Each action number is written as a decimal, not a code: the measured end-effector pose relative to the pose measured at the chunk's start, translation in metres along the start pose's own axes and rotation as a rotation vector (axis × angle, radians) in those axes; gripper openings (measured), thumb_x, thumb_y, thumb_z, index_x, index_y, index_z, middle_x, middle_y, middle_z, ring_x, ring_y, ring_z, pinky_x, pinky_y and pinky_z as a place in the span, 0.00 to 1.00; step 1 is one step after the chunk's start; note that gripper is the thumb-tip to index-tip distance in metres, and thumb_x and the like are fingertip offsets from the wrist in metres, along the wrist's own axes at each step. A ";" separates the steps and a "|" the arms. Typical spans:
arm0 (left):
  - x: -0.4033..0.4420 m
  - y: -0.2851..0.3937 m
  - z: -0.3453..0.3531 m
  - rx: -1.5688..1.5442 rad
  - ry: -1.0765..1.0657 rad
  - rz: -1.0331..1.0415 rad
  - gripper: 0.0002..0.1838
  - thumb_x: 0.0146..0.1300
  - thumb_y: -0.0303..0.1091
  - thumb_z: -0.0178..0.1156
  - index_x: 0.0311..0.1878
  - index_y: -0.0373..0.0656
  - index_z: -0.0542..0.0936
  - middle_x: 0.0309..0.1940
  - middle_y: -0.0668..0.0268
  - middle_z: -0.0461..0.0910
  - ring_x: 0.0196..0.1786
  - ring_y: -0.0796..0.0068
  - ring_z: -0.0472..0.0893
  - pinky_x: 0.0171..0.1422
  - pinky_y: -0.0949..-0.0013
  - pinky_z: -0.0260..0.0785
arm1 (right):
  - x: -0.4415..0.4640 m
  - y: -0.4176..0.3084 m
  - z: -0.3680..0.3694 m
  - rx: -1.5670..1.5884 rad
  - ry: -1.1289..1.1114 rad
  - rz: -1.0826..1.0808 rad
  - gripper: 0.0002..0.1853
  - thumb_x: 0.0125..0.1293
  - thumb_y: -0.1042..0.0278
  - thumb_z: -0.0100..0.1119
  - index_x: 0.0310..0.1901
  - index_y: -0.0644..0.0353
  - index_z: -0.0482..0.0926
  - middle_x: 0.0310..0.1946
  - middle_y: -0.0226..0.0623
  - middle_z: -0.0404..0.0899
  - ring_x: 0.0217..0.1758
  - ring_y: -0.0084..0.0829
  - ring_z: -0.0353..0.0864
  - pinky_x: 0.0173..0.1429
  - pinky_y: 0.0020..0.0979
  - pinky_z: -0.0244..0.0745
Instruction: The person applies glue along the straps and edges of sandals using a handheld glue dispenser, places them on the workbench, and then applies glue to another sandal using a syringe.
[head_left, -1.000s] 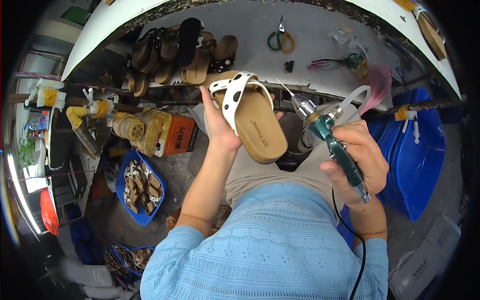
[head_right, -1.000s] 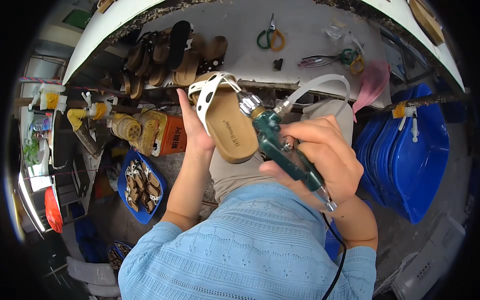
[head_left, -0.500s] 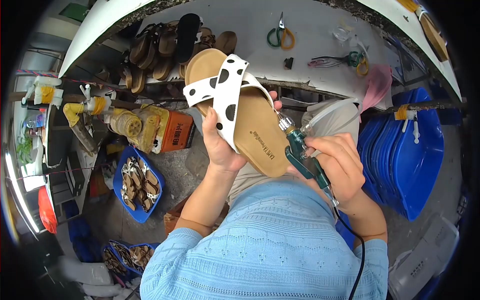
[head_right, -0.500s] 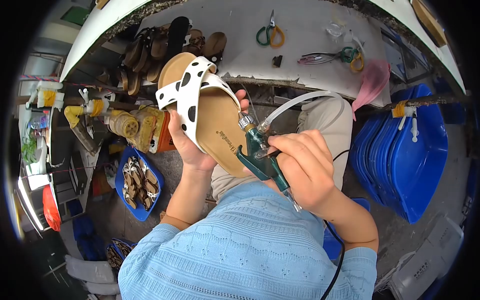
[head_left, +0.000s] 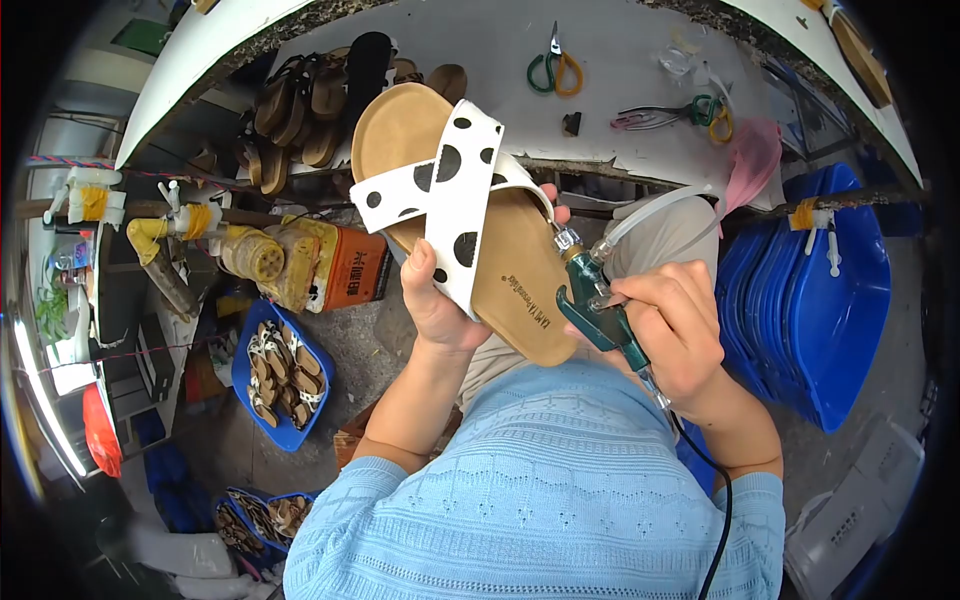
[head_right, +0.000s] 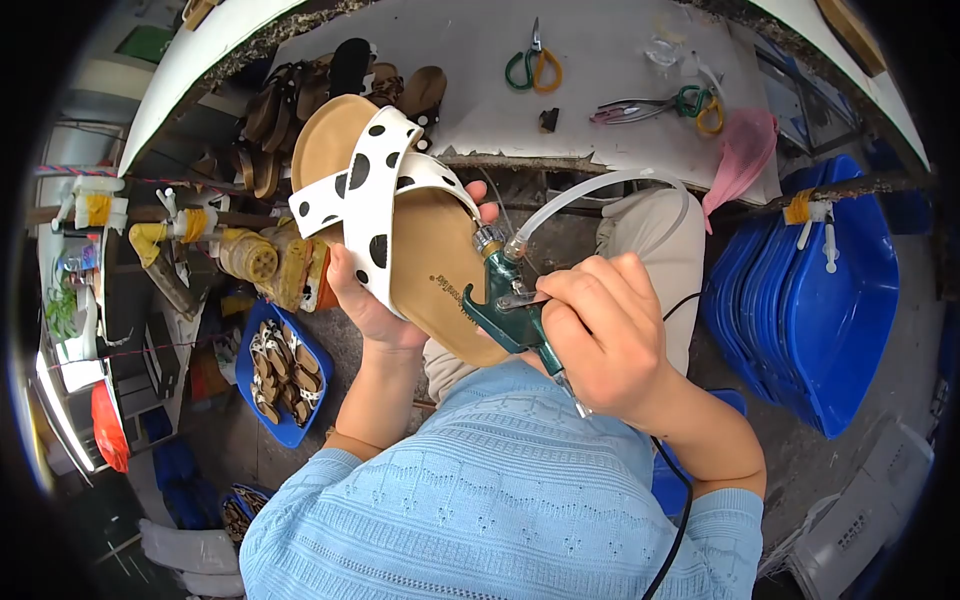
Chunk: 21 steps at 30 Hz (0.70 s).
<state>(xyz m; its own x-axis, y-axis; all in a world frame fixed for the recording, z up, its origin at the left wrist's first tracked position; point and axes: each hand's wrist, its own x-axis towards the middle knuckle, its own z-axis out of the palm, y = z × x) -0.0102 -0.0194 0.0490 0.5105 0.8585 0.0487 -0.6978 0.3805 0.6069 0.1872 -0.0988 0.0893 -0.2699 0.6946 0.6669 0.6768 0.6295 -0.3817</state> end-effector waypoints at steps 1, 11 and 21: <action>0.000 0.001 0.000 -0.006 -0.003 -0.004 0.53 0.57 0.69 0.57 0.76 0.39 0.58 0.67 0.38 0.67 0.66 0.39 0.73 0.67 0.46 0.72 | -0.001 0.000 0.000 -0.008 0.004 -0.009 0.20 0.34 0.66 0.73 0.28 0.68 0.75 0.34 0.44 0.78 0.28 0.34 0.74 0.34 0.32 0.58; 0.004 0.000 -0.002 -0.009 -0.003 0.042 0.54 0.59 0.75 0.50 0.76 0.39 0.57 0.67 0.34 0.65 0.67 0.36 0.72 0.71 0.45 0.67 | -0.004 -0.002 -0.005 -0.033 -0.024 -0.026 0.20 0.37 0.62 0.69 0.28 0.69 0.75 0.34 0.44 0.77 0.28 0.34 0.72 0.34 0.33 0.57; 0.007 0.001 0.000 -0.011 0.005 0.049 0.56 0.59 0.75 0.50 0.76 0.36 0.55 0.68 0.35 0.64 0.67 0.37 0.71 0.71 0.45 0.68 | -0.007 -0.003 -0.009 -0.010 -0.045 -0.012 0.20 0.42 0.62 0.71 0.29 0.69 0.75 0.34 0.44 0.78 0.28 0.34 0.72 0.34 0.33 0.57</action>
<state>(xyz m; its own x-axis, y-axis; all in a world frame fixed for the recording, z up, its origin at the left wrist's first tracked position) -0.0072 -0.0126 0.0495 0.4731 0.8779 0.0741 -0.7273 0.3417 0.5952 0.1934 -0.1084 0.0912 -0.3079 0.7021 0.6421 0.6800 0.6344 -0.3676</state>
